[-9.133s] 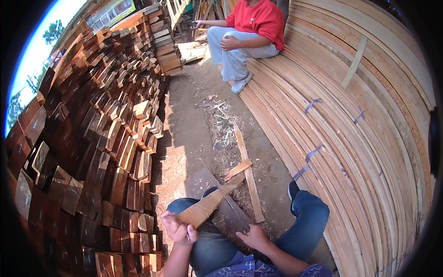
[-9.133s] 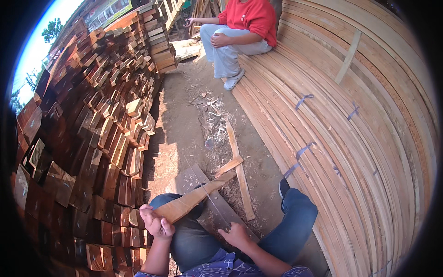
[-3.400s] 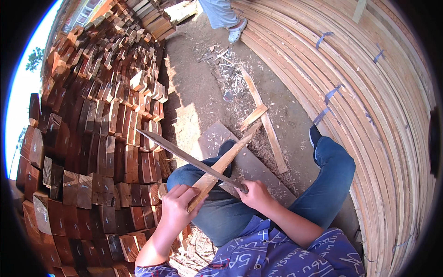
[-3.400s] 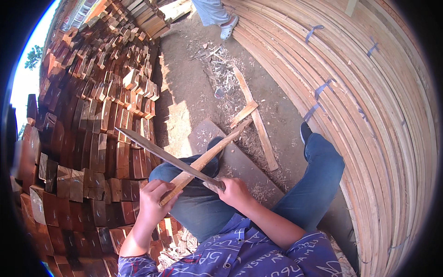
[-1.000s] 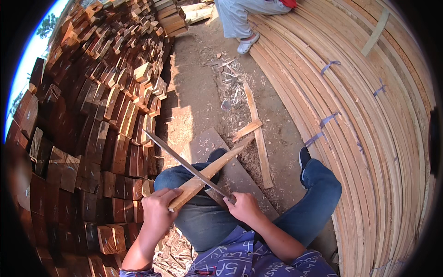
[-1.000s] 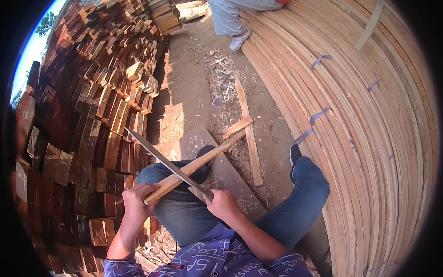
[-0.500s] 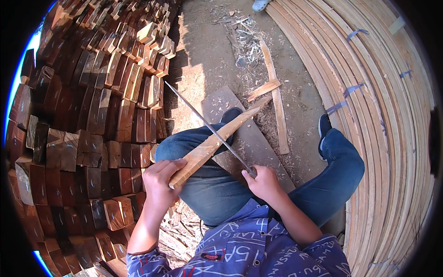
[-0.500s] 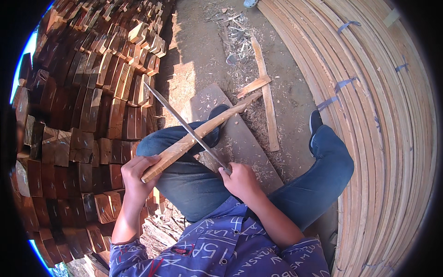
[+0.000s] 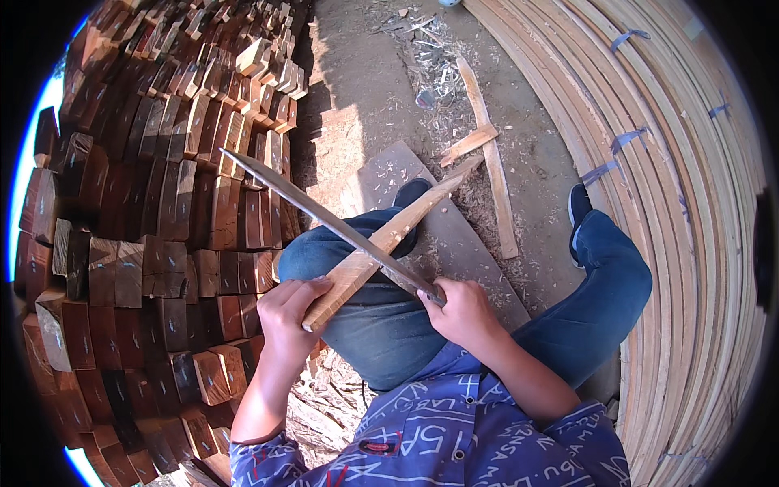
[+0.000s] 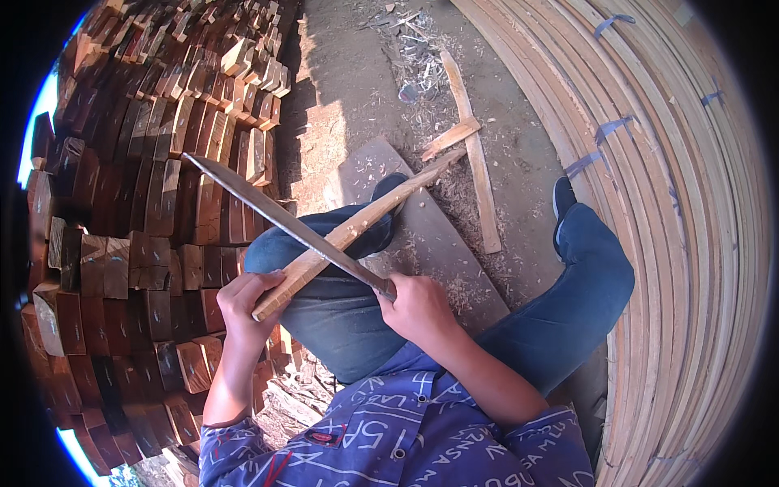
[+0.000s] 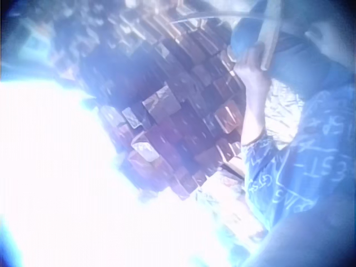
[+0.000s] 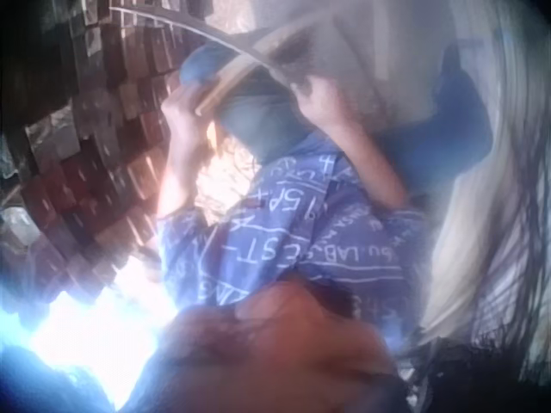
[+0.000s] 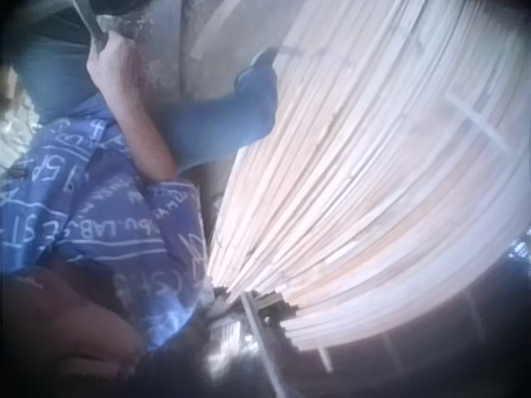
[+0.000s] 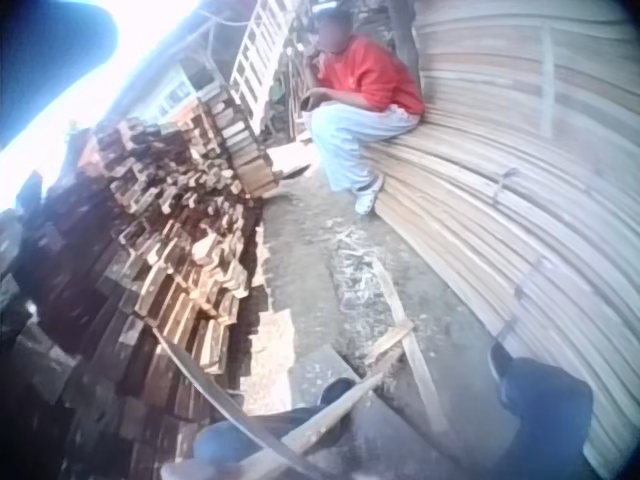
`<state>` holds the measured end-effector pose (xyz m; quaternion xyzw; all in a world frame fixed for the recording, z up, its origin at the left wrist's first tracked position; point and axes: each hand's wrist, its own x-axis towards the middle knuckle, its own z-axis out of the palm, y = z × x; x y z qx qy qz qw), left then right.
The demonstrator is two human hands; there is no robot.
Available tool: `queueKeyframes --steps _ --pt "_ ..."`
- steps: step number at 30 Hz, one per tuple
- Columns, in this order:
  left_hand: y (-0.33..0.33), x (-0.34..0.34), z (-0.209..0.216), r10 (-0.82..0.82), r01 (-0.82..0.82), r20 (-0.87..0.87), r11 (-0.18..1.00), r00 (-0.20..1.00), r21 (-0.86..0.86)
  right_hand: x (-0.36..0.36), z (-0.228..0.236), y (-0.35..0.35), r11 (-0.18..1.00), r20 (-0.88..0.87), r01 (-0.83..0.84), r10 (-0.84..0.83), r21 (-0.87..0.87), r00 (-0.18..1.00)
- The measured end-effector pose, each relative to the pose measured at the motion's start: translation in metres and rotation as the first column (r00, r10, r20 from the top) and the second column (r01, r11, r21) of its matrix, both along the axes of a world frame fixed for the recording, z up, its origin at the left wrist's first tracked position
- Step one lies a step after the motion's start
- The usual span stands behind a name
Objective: The person sits on the ground and uses a knife to shave and shape a thin wooden strip, holding it with the left hand and scraping with the right. The person repeatedly adjusts the strip and continues shaving along its length.
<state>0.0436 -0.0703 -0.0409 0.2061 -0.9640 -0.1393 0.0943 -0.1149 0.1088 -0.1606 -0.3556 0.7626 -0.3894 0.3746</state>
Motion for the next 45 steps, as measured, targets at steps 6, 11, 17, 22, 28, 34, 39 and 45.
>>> queueKeyframes --steps 6,11,17,22,28,34,39,45 --pt "0.005 -0.006 0.007 -0.065 0.066 0.055 0.998 0.996 -0.013 -0.006 -0.071 0.011 0.966 0.017 0.143 -0.150 0.214 0.988" --pt "0.008 0.009 -0.009 -0.045 0.046 -0.023 0.999 0.999 0.021 -0.006 -0.063 0.010 0.985 -0.002 0.075 -0.075 0.156 0.997" --pt "0.006 0.000 -0.002 -0.017 0.018 -0.042 1.000 0.999 0.024 0.000 -0.016 -0.001 0.984 -0.011 0.095 -0.097 -0.149 0.995" --pt "-0.002 0.006 -0.009 -0.121 0.119 -0.053 0.992 0.991 -0.048 -0.015 -0.101 0.015 0.977 -0.097 0.140 -0.126 0.161 0.987" --pt "-0.001 0.003 -0.012 -0.029 0.031 -0.092 0.999 0.995 0.017 0.000 -0.030 0.008 0.997 -0.020 0.082 -0.082 0.009 0.996" --pt "-0.004 -0.003 -0.002 -0.039 0.040 -0.065 0.999 0.997 0.018 -0.006 -0.061 0.001 0.995 -0.091 0.097 -0.095 0.016 0.991" --pt "-0.005 0.005 -0.012 -0.071 0.074 -0.067 0.997 0.995 0.036 -0.043 -0.130 0.026 0.909 -0.012 0.246 -0.257 0.337 0.966" --pt "-0.001 -0.002 -0.006 -0.011 0.013 -0.071 0.999 0.997 0.033 -0.018 -0.030 -0.003 0.995 0.059 0.075 -0.079 0.059 0.995"
